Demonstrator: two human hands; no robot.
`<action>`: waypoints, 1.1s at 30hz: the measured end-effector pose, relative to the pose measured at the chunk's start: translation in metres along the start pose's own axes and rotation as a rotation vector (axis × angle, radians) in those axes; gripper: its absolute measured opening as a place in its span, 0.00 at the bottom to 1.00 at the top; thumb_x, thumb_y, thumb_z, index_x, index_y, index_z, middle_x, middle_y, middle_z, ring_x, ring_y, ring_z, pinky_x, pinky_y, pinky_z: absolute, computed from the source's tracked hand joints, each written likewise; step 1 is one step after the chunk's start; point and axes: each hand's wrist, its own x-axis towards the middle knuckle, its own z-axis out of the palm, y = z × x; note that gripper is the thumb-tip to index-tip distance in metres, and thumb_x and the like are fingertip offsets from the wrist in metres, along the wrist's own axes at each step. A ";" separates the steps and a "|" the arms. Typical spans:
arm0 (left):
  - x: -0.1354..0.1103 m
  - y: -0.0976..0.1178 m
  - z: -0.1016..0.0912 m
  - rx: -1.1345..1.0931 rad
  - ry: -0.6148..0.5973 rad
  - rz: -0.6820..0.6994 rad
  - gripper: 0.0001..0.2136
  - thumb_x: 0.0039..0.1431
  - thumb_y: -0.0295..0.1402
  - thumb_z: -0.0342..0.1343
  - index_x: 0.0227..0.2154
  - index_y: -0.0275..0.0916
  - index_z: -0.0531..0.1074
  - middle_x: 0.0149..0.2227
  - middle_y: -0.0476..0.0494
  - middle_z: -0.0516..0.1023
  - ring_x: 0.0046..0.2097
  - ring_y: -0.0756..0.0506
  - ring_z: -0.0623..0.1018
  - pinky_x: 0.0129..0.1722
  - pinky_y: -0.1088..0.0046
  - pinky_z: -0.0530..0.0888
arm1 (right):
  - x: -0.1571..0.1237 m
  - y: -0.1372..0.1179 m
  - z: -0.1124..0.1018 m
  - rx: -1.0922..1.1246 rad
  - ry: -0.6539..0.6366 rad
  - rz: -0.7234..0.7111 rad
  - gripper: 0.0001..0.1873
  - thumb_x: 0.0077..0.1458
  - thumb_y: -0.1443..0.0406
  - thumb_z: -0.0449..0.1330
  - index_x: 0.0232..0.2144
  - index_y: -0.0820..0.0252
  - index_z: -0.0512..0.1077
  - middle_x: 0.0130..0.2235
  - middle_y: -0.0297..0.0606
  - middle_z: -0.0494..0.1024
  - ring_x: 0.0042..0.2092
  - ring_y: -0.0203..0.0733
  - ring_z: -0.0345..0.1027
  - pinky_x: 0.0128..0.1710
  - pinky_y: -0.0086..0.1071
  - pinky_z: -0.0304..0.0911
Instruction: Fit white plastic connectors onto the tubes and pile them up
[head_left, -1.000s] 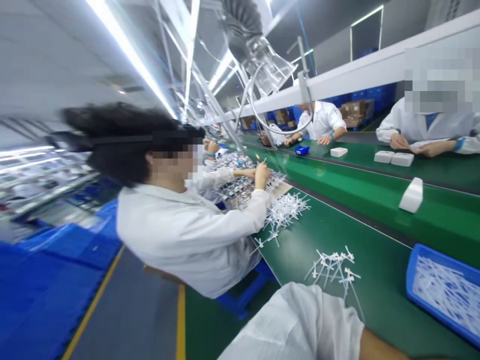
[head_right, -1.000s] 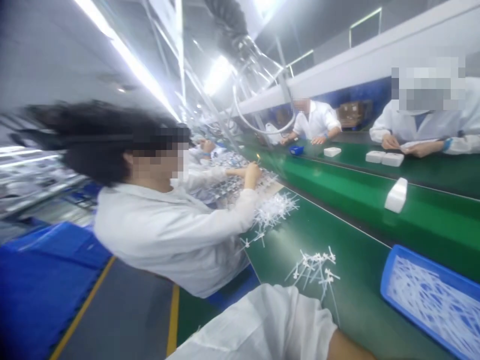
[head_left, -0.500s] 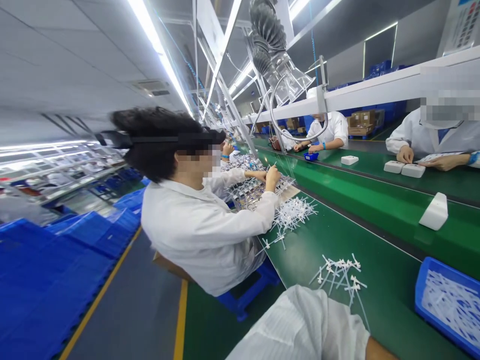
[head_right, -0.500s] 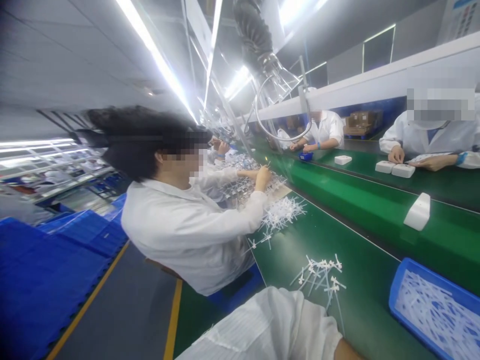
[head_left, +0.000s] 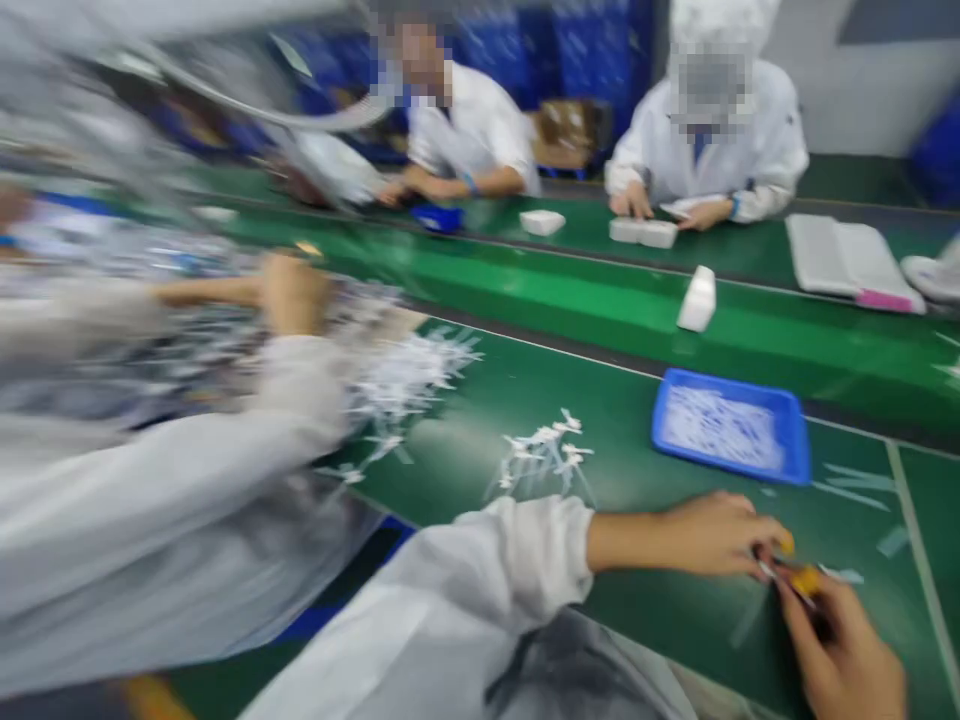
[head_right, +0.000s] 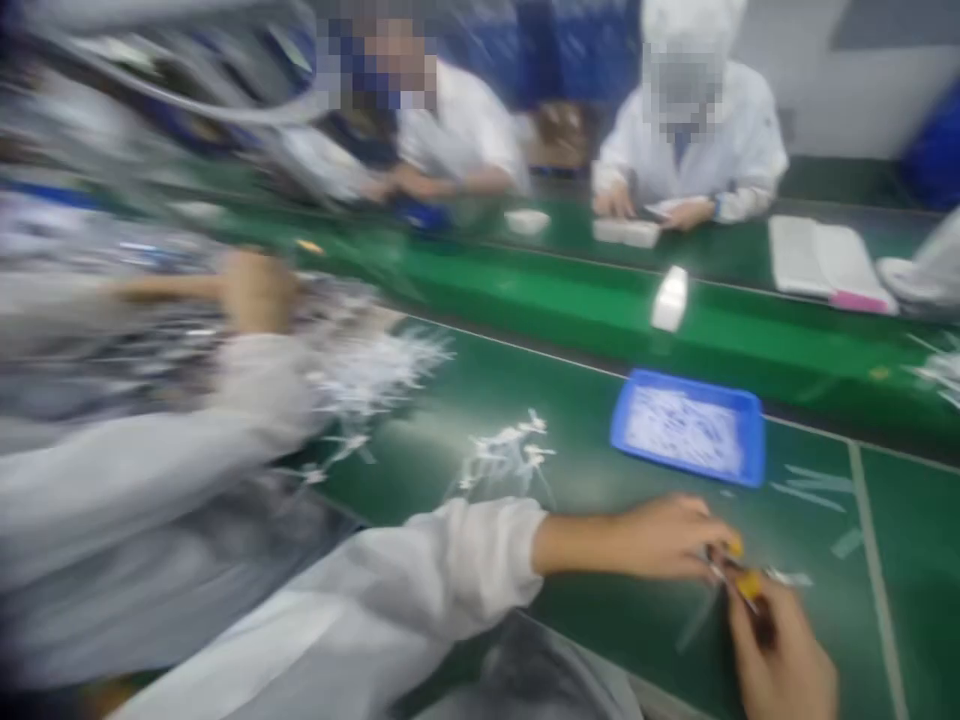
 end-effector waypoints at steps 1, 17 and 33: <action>-0.002 -0.001 0.000 -0.010 0.019 0.002 0.15 0.69 0.33 0.67 0.54 0.43 0.72 0.49 0.42 0.85 0.54 0.40 0.80 0.57 0.66 0.71 | -0.004 -0.001 -0.006 -0.003 -0.080 0.004 0.21 0.70 0.44 0.59 0.42 0.52 0.79 0.37 0.36 0.83 0.33 0.45 0.77 0.32 0.34 0.72; -0.006 -0.001 0.001 -0.068 0.098 -0.027 0.12 0.65 0.31 0.72 0.45 0.40 0.75 0.41 0.49 0.86 0.48 0.42 0.80 0.50 0.68 0.68 | 0.001 -0.035 -0.012 0.094 -0.047 0.098 0.10 0.70 0.56 0.64 0.48 0.52 0.71 0.41 0.36 0.88 0.36 0.44 0.82 0.37 0.33 0.73; -0.005 0.002 -0.001 -0.090 0.102 -0.042 0.10 0.67 0.30 0.70 0.41 0.41 0.73 0.37 0.51 0.85 0.44 0.44 0.81 0.48 0.69 0.67 | 0.012 -0.045 -0.022 -0.059 -0.120 0.035 0.13 0.72 0.51 0.61 0.48 0.51 0.67 0.40 0.37 0.89 0.41 0.50 0.86 0.36 0.35 0.77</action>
